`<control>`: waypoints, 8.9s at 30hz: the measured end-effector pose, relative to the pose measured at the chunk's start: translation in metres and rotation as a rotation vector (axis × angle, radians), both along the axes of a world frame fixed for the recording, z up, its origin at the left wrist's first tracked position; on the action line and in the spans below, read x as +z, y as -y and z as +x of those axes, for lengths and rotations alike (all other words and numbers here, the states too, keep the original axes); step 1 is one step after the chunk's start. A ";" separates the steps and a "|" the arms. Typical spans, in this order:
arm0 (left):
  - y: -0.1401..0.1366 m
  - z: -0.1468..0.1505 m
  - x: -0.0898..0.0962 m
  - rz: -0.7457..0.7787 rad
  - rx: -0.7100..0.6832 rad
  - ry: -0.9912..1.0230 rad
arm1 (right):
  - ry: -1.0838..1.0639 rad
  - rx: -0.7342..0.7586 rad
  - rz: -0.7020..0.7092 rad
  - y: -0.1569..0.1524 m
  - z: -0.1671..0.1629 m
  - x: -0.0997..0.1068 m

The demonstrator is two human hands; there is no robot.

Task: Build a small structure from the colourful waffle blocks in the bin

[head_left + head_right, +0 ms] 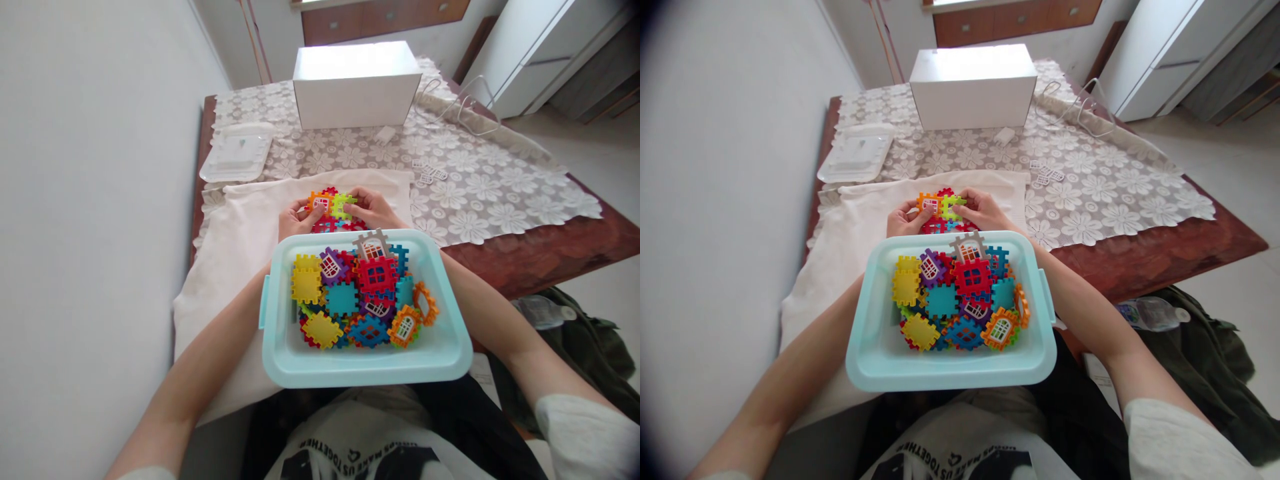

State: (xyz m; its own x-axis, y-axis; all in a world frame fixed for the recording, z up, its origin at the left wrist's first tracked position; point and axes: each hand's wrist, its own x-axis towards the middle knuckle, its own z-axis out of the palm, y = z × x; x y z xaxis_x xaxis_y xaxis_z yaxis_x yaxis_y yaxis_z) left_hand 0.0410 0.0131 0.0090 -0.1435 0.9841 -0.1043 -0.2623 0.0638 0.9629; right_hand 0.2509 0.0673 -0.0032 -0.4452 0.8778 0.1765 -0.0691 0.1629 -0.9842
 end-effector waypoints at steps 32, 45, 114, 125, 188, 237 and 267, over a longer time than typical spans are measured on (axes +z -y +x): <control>-0.002 -0.001 -0.013 0.079 -0.063 -0.057 | -0.008 0.232 -0.065 0.018 0.006 0.016; -0.001 0.002 -0.013 0.158 -0.050 -0.121 | -0.002 0.242 -0.044 0.017 0.005 0.009; -0.005 -0.004 -0.012 0.068 0.006 -0.055 | 0.582 -0.238 0.459 -0.014 0.024 -0.004; -0.011 -0.006 -0.021 0.091 -0.010 -0.001 | 0.036 -0.128 0.108 -0.013 0.010 -0.009; -0.005 -0.002 -0.015 0.186 -0.060 -0.117 | -0.164 -0.254 -0.063 -0.009 0.002 -0.004; -0.021 -0.015 -0.031 0.191 0.138 -0.040 | -0.059 -0.128 -0.026 0.002 -0.007 -0.008; -0.011 -0.005 -0.016 0.201 0.039 -0.029 | 0.231 -0.092 0.356 0.007 -0.004 0.000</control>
State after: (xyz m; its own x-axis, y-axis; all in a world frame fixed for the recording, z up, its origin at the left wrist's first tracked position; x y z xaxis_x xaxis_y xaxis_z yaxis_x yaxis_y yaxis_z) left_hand 0.0364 0.0240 -0.0068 -0.1817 0.9784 0.0987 -0.2332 -0.1404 0.9622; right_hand 0.2467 0.0602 -0.0029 -0.4314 0.8182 0.3800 0.1770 0.4898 -0.8537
